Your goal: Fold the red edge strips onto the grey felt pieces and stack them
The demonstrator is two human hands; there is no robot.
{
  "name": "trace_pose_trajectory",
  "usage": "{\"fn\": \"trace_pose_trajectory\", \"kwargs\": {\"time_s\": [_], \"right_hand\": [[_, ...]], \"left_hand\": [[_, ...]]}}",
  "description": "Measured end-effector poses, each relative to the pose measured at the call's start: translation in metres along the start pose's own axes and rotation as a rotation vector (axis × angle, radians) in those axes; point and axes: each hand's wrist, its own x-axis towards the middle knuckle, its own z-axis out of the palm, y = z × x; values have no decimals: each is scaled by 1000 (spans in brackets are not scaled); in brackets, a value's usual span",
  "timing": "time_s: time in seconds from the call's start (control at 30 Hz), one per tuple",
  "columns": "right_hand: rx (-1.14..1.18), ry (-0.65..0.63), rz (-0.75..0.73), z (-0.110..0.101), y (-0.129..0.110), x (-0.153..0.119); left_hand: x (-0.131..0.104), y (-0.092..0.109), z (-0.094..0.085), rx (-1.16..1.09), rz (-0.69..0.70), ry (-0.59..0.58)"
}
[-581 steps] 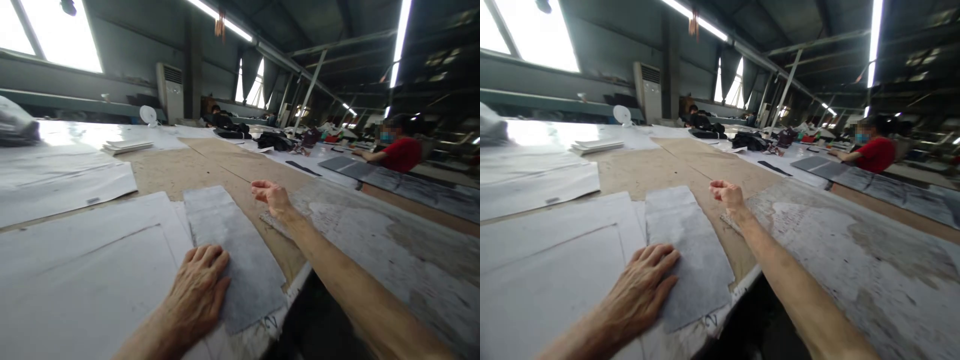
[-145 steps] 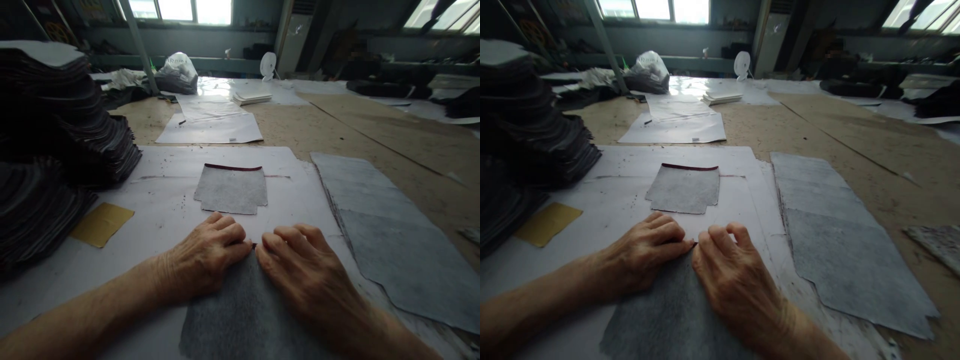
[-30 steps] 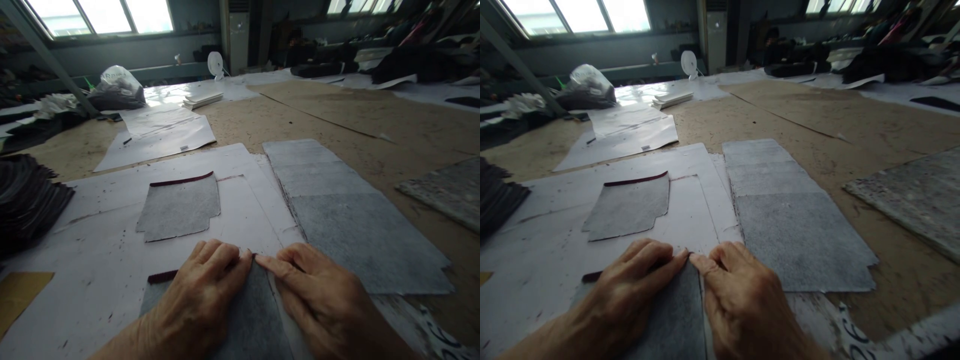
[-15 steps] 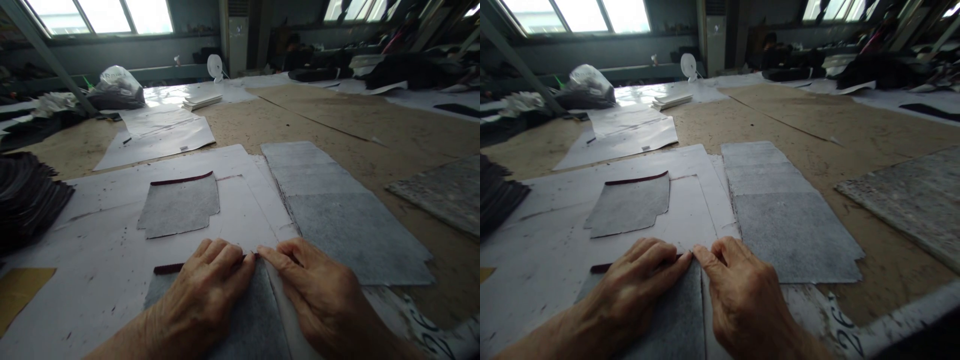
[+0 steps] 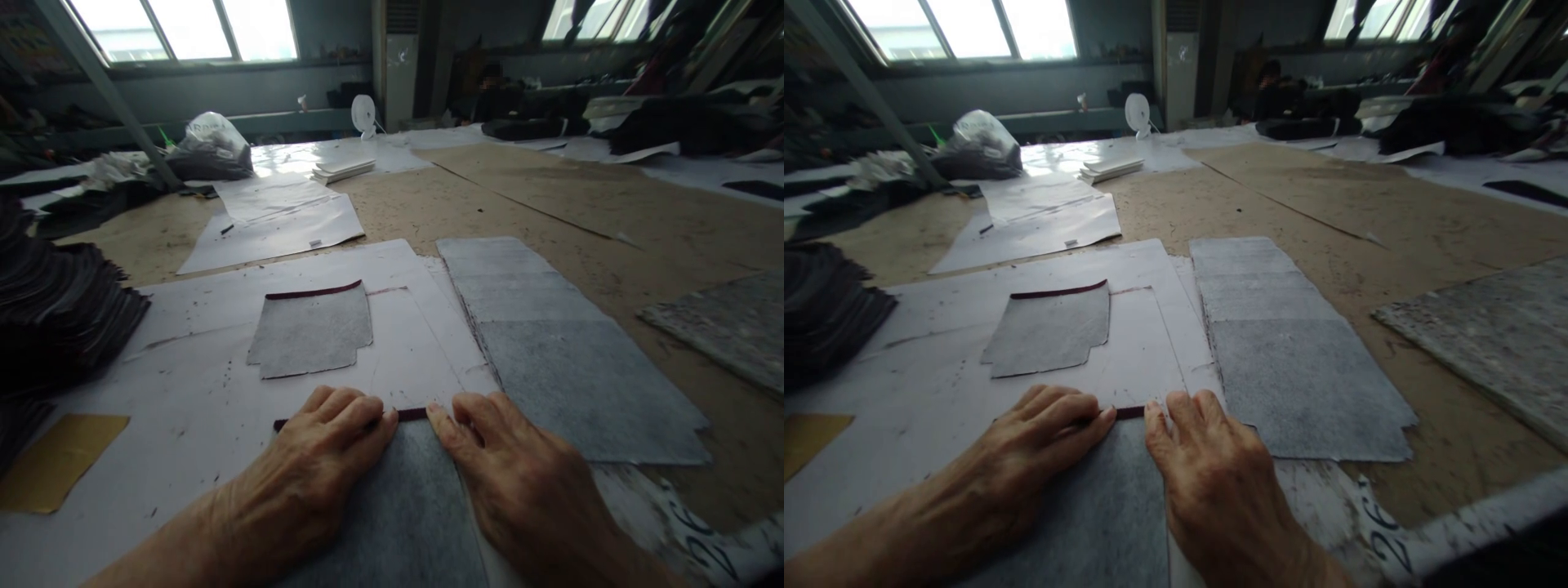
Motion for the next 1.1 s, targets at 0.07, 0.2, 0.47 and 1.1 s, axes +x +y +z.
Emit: {"fn": "trace_pose_trajectory", "kwargs": {"time_s": [0.07, 0.2, 0.47, 1.1], "right_hand": [[41, 2, 27, 0, 3, -1], [270, -23, 110, -1, 12, -4], [603, -81, 418, -12, 14, 6], [566, -328, 392, -13, 18, 42]], "left_hand": [[-2, -2, -2, -35, -32, -29], [-11, -7, -4, -47, -237, 129], [-10, -5, -8, -46, -410, 85], [-19, -10, -21, -431, -495, 151]]}}
